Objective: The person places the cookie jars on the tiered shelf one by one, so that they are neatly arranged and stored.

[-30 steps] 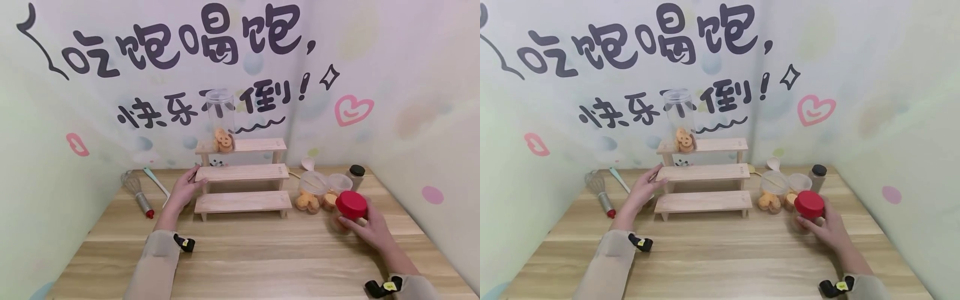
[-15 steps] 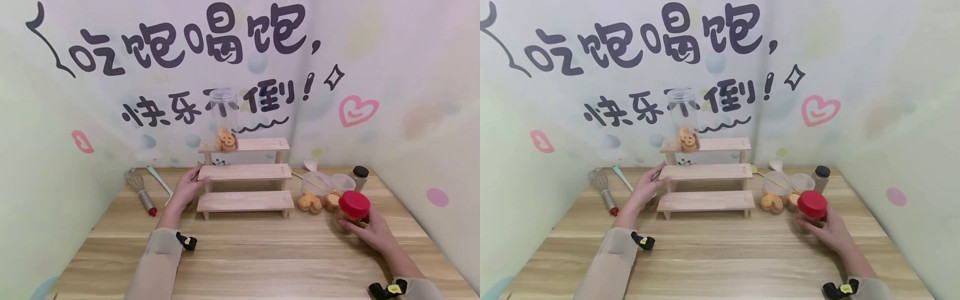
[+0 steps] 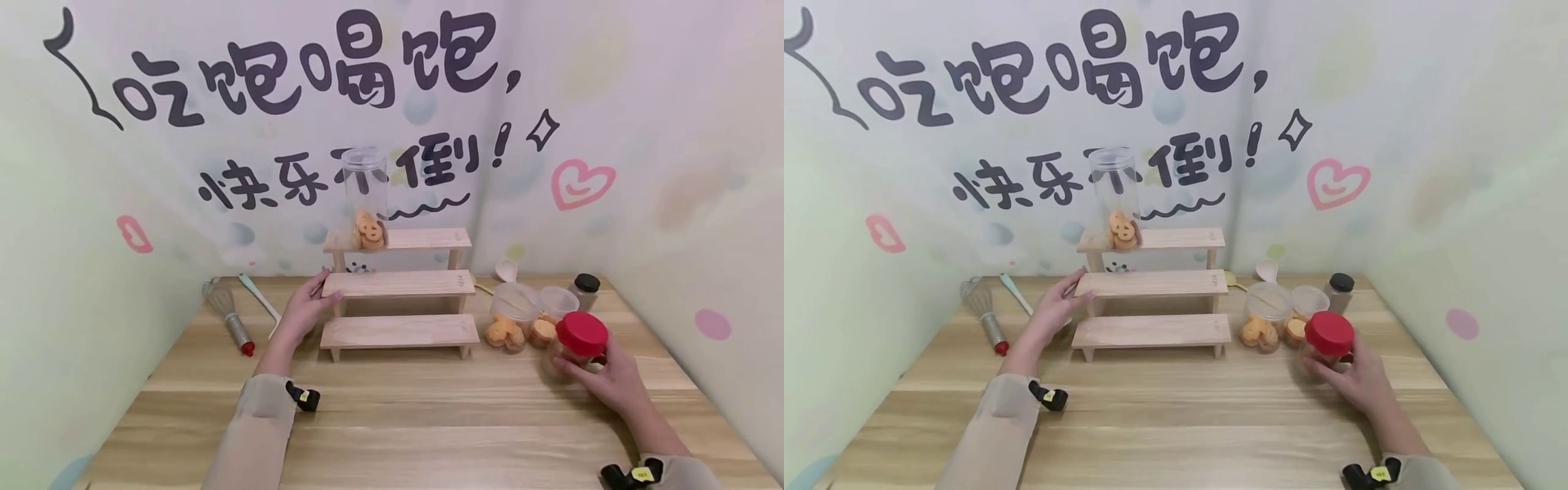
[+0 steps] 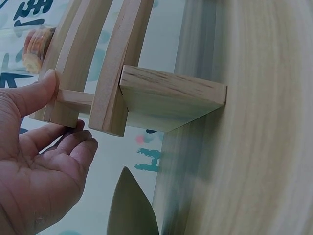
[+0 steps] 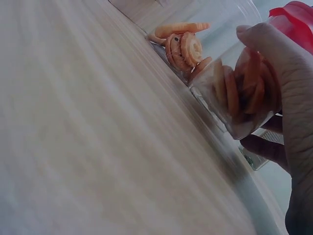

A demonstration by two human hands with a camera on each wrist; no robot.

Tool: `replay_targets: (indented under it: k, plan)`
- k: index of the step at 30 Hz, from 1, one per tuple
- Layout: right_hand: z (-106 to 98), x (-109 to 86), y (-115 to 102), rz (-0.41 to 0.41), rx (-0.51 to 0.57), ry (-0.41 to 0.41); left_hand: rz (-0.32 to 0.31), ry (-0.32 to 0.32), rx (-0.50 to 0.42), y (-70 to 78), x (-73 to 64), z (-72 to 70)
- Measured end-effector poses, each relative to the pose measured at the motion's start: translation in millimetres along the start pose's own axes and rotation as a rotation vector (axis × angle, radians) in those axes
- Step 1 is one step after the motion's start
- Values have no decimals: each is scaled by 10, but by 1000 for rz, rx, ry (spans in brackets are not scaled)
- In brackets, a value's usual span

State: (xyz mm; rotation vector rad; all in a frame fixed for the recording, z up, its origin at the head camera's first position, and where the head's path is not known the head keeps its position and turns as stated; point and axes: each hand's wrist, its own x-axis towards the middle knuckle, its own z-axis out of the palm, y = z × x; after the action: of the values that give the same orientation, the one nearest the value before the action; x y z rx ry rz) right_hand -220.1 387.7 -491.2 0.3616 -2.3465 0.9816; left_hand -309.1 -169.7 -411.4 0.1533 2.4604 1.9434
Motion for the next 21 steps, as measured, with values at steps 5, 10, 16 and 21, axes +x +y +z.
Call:
replay_targets:
  k: [5, 10, 16, 21]
  plan:
    - [-6, 20, -25, 7, -6, 51, 19, 19, 9, -57, 34, -18]
    - [-13, 12, -40, 42, 0, 76, 26, 17, -10, -78, 27, -19]
    - [-4, -5, -81, 32, 43, 129, 7, 14, -14, -69, 17, -13]
    - [4, 36, -167, -65, 140, 218, 8, 25, -26, -62, 6, 7]
